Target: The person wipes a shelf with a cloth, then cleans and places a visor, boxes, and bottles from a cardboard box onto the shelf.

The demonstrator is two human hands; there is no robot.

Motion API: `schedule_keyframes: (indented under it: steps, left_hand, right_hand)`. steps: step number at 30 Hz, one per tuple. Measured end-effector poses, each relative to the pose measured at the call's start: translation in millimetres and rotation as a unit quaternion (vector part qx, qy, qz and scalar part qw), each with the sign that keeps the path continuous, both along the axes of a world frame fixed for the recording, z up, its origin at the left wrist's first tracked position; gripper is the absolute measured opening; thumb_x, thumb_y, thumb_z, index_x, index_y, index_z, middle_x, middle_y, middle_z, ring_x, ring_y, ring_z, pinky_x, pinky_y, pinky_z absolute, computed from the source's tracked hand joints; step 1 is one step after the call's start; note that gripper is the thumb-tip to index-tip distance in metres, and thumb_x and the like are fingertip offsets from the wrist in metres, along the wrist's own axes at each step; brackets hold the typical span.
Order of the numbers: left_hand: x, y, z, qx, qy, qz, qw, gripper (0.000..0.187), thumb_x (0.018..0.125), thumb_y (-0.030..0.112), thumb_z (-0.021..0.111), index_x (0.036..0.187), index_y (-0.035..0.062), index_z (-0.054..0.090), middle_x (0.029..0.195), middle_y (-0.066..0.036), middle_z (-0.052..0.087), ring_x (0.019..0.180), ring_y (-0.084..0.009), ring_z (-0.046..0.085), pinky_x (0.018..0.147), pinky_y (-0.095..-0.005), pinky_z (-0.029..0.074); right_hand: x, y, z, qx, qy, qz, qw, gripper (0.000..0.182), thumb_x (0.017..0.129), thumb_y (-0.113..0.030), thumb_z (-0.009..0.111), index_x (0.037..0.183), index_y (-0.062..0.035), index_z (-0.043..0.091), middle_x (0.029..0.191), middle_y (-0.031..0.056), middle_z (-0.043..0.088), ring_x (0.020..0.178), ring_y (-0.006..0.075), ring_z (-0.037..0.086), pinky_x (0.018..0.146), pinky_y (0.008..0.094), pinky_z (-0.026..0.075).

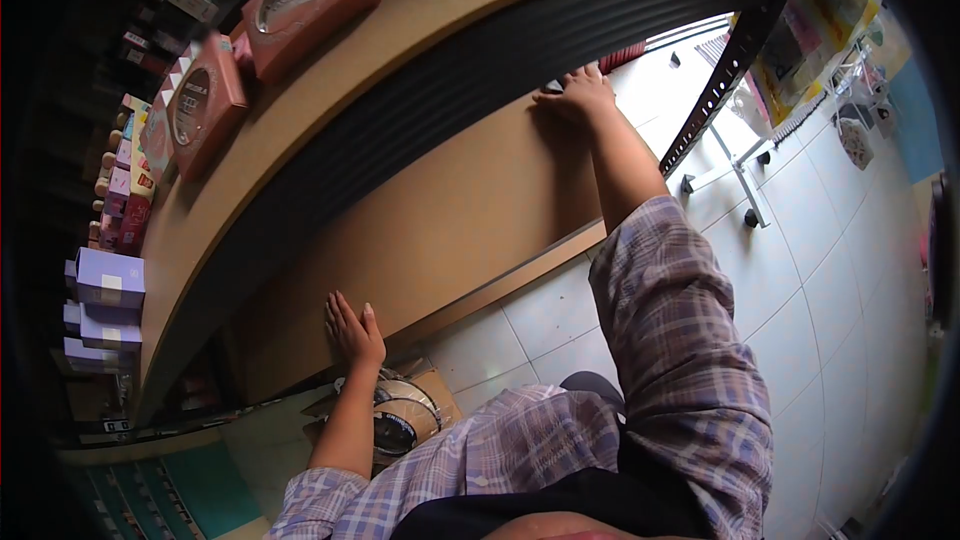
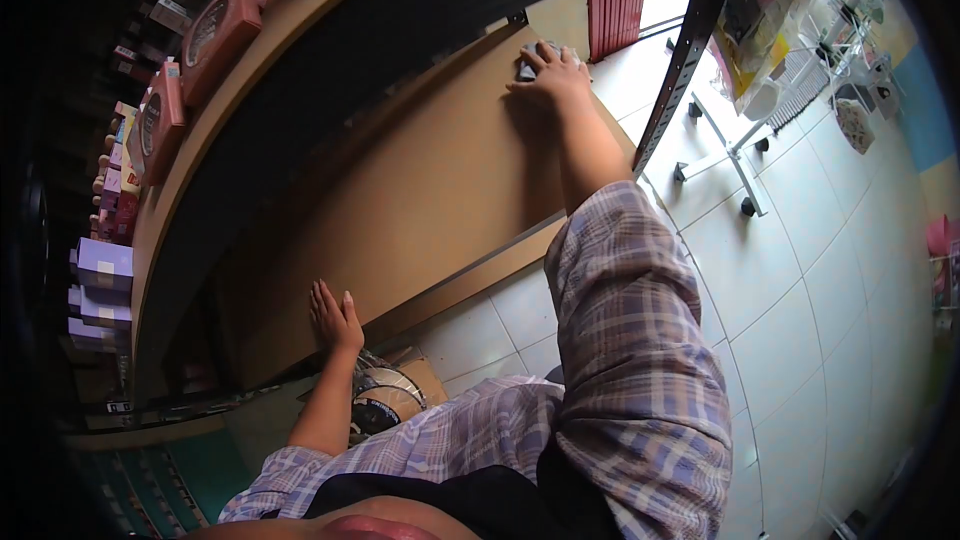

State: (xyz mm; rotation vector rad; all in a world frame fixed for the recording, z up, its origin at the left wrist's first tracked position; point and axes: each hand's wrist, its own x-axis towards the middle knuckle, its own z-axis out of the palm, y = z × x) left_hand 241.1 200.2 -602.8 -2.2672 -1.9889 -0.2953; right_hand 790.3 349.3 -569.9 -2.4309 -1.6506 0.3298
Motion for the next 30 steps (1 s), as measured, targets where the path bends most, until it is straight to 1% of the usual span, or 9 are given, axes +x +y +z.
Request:
schedule_keyframes:
  steps: [3,6,8,10,15,20,27,28,30]
  left_hand:
    - [0.3,-0.7,-0.2,-0.005,0.006,-0.001,1.0,0.064,0.097,0.036,0.042,0.145,-0.0027,0.026,0.151,-0.024,0.027,0.14,-0.0403,0.024,0.114,-0.0511,0.018]
    - [-1.8,1.3,-2.2,0.003,0.007,-0.01,1.0,0.064,0.097,0.036,0.042,0.145,-0.0028,0.026,0.15,-0.024,0.027,0.14,-0.0404,0.025,0.114,-0.0511,0.018]
    - [-2.4,-0.3,-3.9,0.01,0.005,-0.015,1.0,0.064,0.097,0.035,0.042,0.145,-0.003,0.026,0.15,-0.024,0.028,0.14,-0.0404,0.025,0.114,-0.0512,0.018]
    - [-3.5,-0.2,-3.1,0.011,-0.001,-0.021,1.0,0.064,0.097,0.035,0.043,0.145,-0.0029,0.026,0.15,-0.024,0.028,0.139,-0.0404,0.025,0.113,-0.051,0.019]
    - [1.7,-1.5,1.6,0.007,-0.006,-0.004,1.0,0.064,0.096,0.036,0.043,0.145,-0.002,0.026,0.15,-0.023,0.029,0.139,-0.0402,0.026,0.113,-0.0521,0.019]
    - [-1.5,0.3,1.8,0.006,-0.022,0.002,1.0,0.065,0.095,0.037,0.044,0.145,-0.0012,0.026,0.15,-0.022,0.028,0.14,-0.0398,0.024,0.113,-0.0527,0.018]
    - [-5.1,-0.1,0.1,0.02,-0.028,0.006,0.999,0.069,0.094,0.039,0.046,0.145,-0.0013,0.026,0.151,-0.022,0.027,0.14,-0.0395,0.024,0.114,-0.0533,0.017]
    - [-2.7,2.2,-0.8,0.015,-0.036,0.008,0.999,0.069,0.094,0.039,0.046,0.145,-0.0013,0.026,0.151,-0.022,0.027,0.14,-0.0395,0.024,0.114,-0.0533,0.017]
    - [-6.1,0.4,-1.5,0.019,-0.027,0.016,0.999,0.07,0.093,0.04,0.047,0.145,-0.0011,0.026,0.151,-0.022,0.027,0.141,-0.0388,0.024,0.114,-0.0531,0.018]
  right_hand:
    - [-37.2,17.7,-32.1,0.061,-0.09,-0.004,0.994,0.059,0.091,-0.049,0.045,0.147,-0.0307,0.034,0.158,-0.0008,0.021,0.145,0.0352,0.015,0.113,0.0605,0.011]
    - [-118.3,36.5,-44.0,0.057,-0.046,0.165,0.984,0.063,0.089,-0.054,0.046,0.147,-0.0374,0.031,0.156,-0.0013,0.026,0.146,0.0318,0.015,0.113,0.0606,0.009]
    - [-186.9,38.9,-42.8,0.079,-0.051,0.276,0.956,0.069,0.086,-0.059,0.046,0.149,-0.0354,0.028,0.156,-0.001,0.028,0.146,0.0285,0.016,0.114,0.0596,0.008]
    - [-243.7,37.8,-26.8,0.035,-0.049,0.363,0.93,0.07,0.086,-0.051,0.048,0.149,-0.0324,0.027,0.154,-0.0015,0.031,0.145,0.0288,0.02,0.114,0.0587,0.011]
    - [-265.2,61.7,-6.4,0.021,-0.044,0.403,0.914,0.069,0.086,-0.046,0.047,0.15,-0.0289,0.027,0.155,0.0004,0.029,0.144,0.0294,0.021,0.114,0.0579,0.012]
    - [-327.7,55.9,27.7,0.039,-0.066,0.245,0.966,0.07,0.086,-0.046,0.049,0.149,-0.0243,0.028,0.155,0.0016,0.028,0.144,0.0301,0.022,0.114,0.0583,0.013]
    - [-32.3,-28.4,-41.6,0.02,-0.125,-0.046,0.991,0.071,0.087,-0.047,0.05,0.149,-0.0179,0.029,0.156,0.0033,0.026,0.142,0.0311,0.024,0.113,0.0589,0.014]
    - [-32.1,-34.0,-37.1,0.018,-0.138,-0.086,0.987,0.072,0.087,-0.047,0.051,0.148,-0.0169,0.03,0.156,0.0035,0.026,0.142,0.0312,0.024,0.113,0.059,0.014]
    - [-80.1,-66.0,-50.8,0.066,-0.124,-0.053,0.989,0.073,0.085,-0.045,0.054,0.148,-0.0159,0.03,0.156,0.0043,0.025,0.142,0.0322,0.024,0.113,0.0591,0.013]
